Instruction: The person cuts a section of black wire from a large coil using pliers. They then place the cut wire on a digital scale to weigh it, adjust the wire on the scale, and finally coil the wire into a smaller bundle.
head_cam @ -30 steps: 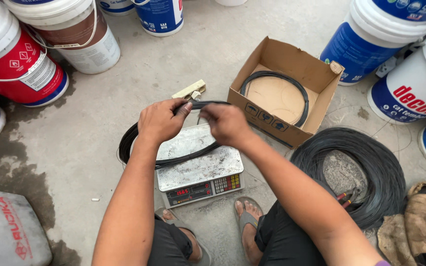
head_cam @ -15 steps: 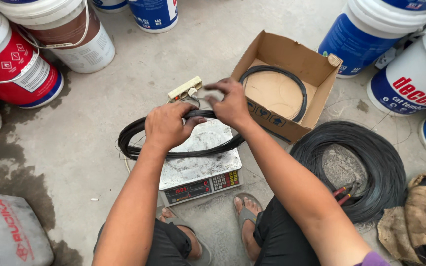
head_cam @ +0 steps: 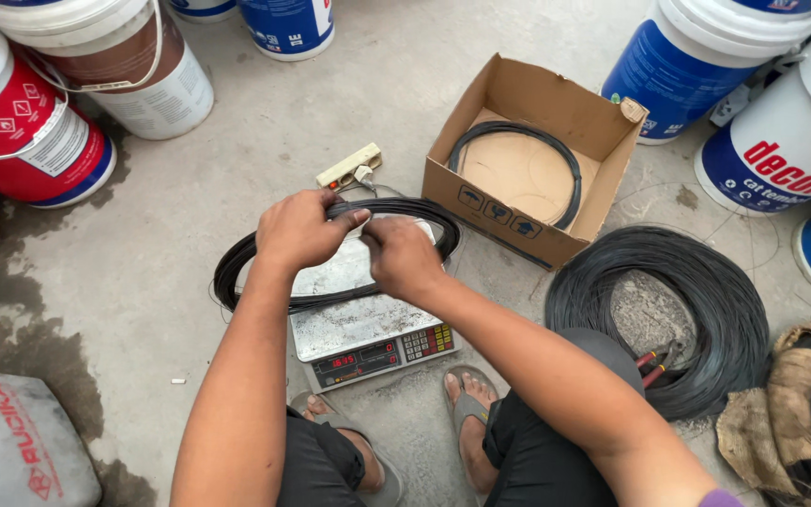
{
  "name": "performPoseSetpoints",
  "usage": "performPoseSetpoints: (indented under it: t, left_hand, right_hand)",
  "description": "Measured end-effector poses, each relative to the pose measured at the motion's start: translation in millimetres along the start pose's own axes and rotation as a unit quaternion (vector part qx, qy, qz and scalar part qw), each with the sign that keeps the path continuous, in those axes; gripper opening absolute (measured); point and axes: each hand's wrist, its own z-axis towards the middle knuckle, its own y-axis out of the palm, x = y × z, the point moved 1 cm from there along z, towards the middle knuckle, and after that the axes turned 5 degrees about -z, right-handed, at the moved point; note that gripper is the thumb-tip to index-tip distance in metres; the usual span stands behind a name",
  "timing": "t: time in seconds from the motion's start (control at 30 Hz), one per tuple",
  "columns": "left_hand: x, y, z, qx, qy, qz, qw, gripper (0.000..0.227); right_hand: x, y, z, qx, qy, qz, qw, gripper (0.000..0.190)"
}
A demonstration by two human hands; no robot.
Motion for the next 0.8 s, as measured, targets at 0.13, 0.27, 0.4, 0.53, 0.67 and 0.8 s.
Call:
performPoseSetpoints:
  t: [0.13,0.27,0.4,0.53,0.67,0.8]
  left_hand:
    - [8,-3,-12,0.010,0.028,-0.020,0.999,0.028]
    - [5,8,-12,0.037,0.151,0.014,0.988,0.032]
    - [5,10,-13,0.060,0.181,0.021,0.981,0.032]
    - [-1,22,-10,0.070,0.154,-0.001,0.986,0.052]
    - [-13,32,-3,0.184,0.269,0.001,0.945,0.027]
    - [-9,35,-1,0.195,0.295,0.019,0.935,0.026]
  right_hand:
    - [-1,-43,24,0.146,-0.229,-0.180,0.945,0.013]
    - [1,-63,41,0.029,-0.150,-0.045,0.987,0.006]
    - [16,-59,50,-0.197,0.125,0.163,0.959,0.007]
    - [30,-44,52,-0.173,0.205,0.235,0.934,0.018]
    - [34,-38,48,-0.198,0.228,0.243,0.922,0.006]
    - [21,-57,42,-0.249,0.261,0.282,0.889,0.015]
